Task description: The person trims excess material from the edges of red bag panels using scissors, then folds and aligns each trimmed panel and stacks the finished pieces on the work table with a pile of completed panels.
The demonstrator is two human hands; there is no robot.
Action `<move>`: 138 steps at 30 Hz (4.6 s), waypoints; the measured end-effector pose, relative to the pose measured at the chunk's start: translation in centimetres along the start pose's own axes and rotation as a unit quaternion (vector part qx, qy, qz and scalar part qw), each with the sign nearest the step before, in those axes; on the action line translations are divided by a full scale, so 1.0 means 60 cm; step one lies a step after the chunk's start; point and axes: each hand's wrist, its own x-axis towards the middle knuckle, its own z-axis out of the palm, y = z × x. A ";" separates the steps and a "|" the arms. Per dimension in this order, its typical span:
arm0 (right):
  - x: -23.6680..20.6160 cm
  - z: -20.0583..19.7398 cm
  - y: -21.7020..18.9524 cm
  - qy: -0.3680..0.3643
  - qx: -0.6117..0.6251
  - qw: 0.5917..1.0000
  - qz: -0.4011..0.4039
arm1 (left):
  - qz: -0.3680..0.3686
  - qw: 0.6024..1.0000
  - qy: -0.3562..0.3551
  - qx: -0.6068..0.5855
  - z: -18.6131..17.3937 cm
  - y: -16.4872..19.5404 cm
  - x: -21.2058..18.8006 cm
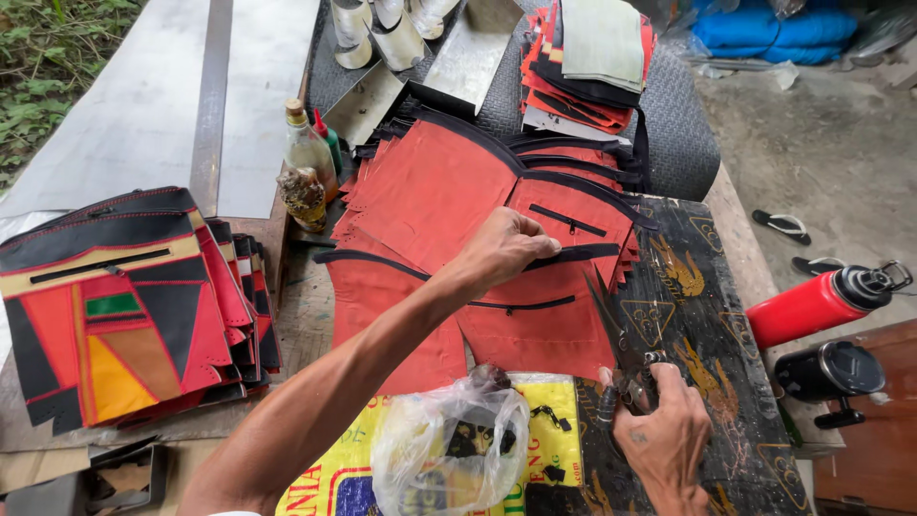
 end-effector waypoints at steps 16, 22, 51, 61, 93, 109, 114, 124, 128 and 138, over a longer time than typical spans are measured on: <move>0.016 -0.040 0.007 0.028 -0.037 0.998 -0.053 | 0.010 0.999 -0.032 -0.017 0.031 0.007 -0.021; 0.025 -0.059 0.003 0.024 -0.079 0.993 -0.084 | -0.013 0.999 -0.036 -0.020 0.030 0.009 -0.021; -0.070 -0.069 -0.006 -0.095 0.295 0.934 0.178 | 0.212 0.954 0.130 0.169 0.051 -0.046 -0.246; -0.098 -0.094 -0.005 -0.105 0.105 0.987 0.056 | 0.019 0.931 0.161 -0.326 0.104 -0.110 -0.217; -0.018 -0.033 0.057 0.025 -0.022 0.999 -0.010 | 0.017 0.926 0.117 -0.358 0.101 -0.127 0.011; -0.032 -0.133 0.061 -0.050 -0.116 0.982 -0.140 | 0.043 0.904 0.217 -0.366 0.162 -0.081 -0.155; -0.019 -0.139 0.055 -0.060 -0.140 0.973 -0.175 | 0.056 0.908 0.233 -0.344 0.176 -0.074 -0.175; -0.002 -0.129 0.053 -0.070 -0.143 0.969 -0.192 | 0.054 0.923 0.238 -0.296 0.176 -0.076 -0.181; 0.002 -0.129 0.053 -0.070 -0.143 0.969 -0.189 | 0.048 0.926 0.238 -0.288 0.178 -0.078 -0.181; 0.002 -0.132 0.054 -0.074 -0.154 0.966 -0.196 | 0.048 0.930 0.242 -0.272 0.174 -0.079 -0.182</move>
